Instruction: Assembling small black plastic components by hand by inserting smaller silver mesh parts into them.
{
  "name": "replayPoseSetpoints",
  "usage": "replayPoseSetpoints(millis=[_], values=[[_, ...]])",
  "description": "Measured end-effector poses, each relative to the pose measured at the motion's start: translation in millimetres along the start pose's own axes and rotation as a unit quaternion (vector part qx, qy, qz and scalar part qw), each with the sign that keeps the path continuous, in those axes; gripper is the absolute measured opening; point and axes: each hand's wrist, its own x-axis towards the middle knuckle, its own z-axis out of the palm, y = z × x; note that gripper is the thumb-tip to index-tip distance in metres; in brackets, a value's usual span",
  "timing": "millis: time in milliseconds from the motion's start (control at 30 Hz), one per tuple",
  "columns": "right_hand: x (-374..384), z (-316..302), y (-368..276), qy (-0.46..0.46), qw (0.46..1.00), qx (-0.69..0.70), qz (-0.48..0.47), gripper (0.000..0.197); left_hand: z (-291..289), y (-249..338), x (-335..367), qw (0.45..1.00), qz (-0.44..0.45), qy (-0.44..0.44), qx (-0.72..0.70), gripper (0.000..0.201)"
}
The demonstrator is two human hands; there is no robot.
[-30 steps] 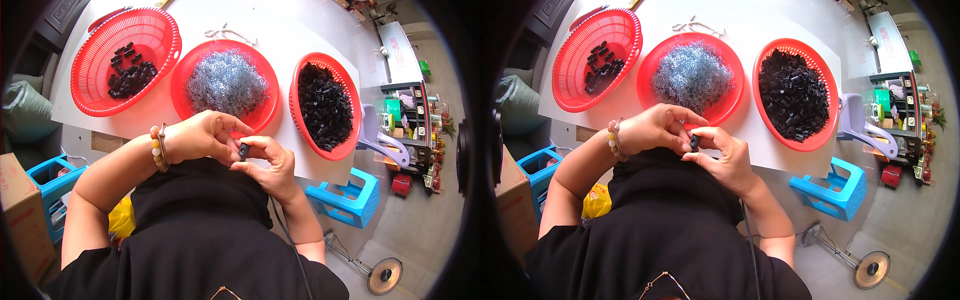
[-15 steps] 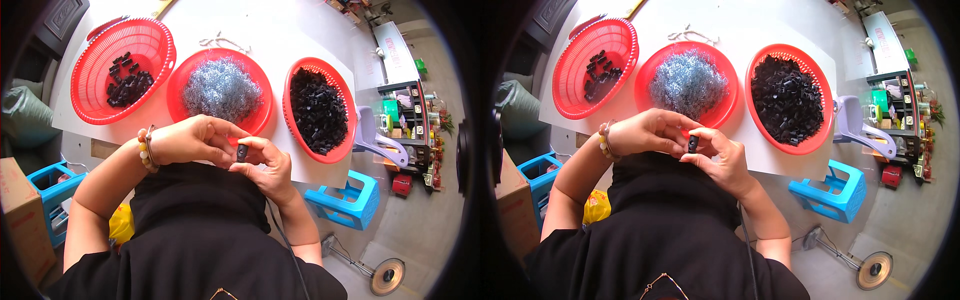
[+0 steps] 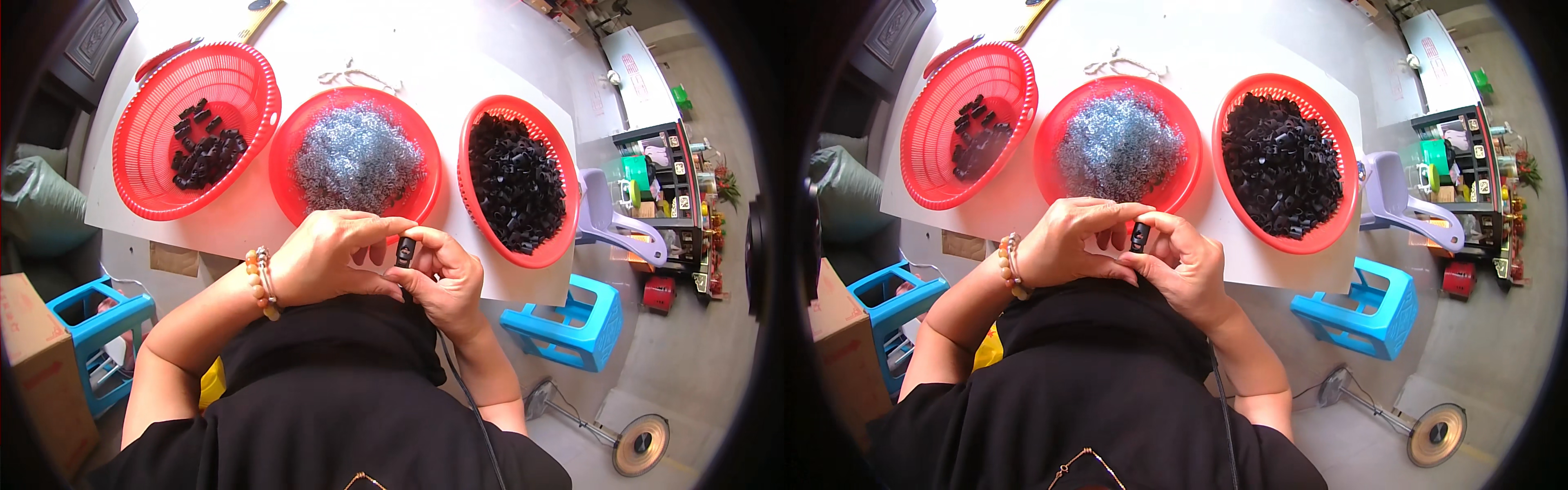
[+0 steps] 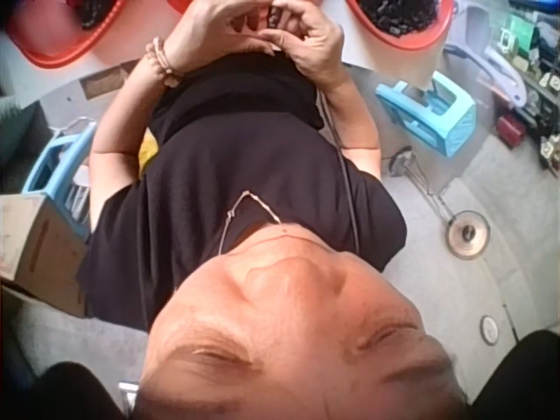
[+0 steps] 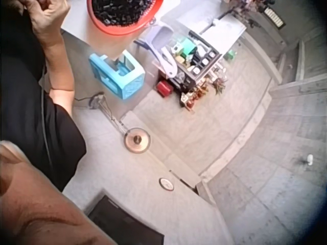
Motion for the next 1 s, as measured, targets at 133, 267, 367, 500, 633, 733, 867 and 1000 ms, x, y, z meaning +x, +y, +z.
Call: replayPoseSetpoints(millis=[133, 267, 367, 500, 633, 733, 867, 1000], values=[[1, 5, -1, 0.009, 1.0, 0.006, 0.015, 0.03, 0, -3, -2, 1.0, 0.01, 0.017, 0.013, 0.052], [2, 9, -2, 0.017, 1.0, 0.011, 0.001, 0.031, -2, -4, -3, 0.999, 0.016, 0.022, 0.027, 0.051], [3, 7, 0, 0.04, 0.998, 0.033, 0.019, 0.031, -3, 3, 5, 1.0, -0.014, 0.001, 0.021, 0.052], [7, 7, 2, 0.024, 0.999, 0.018, -0.029, 0.028, -2, -2, 7, 0.999, 0.023, -0.003, 0.03, 0.054], [11, 8, 4, 0.025, 0.998, 0.039, -0.04, 0.029, -4, -1, 9, 1.0, -0.005, -0.004, 0.021, 0.059], [11, 4, 6, 0.031, 0.998, 0.029, -0.049, 0.032, -3, 4, 14, 1.0, -0.026, 0.006, 0.001, 0.068], [18, 10, 6, 0.066, 0.996, 0.042, -0.039, 0.036, -7, -2, 12, 0.99, -0.037, -0.014, -0.136, 0.065], [24, 13, 8, 0.028, 0.996, 0.0, -0.087, 0.043, -1, 9, 15, 0.947, -0.164, 0.072, -0.267, 0.051]])
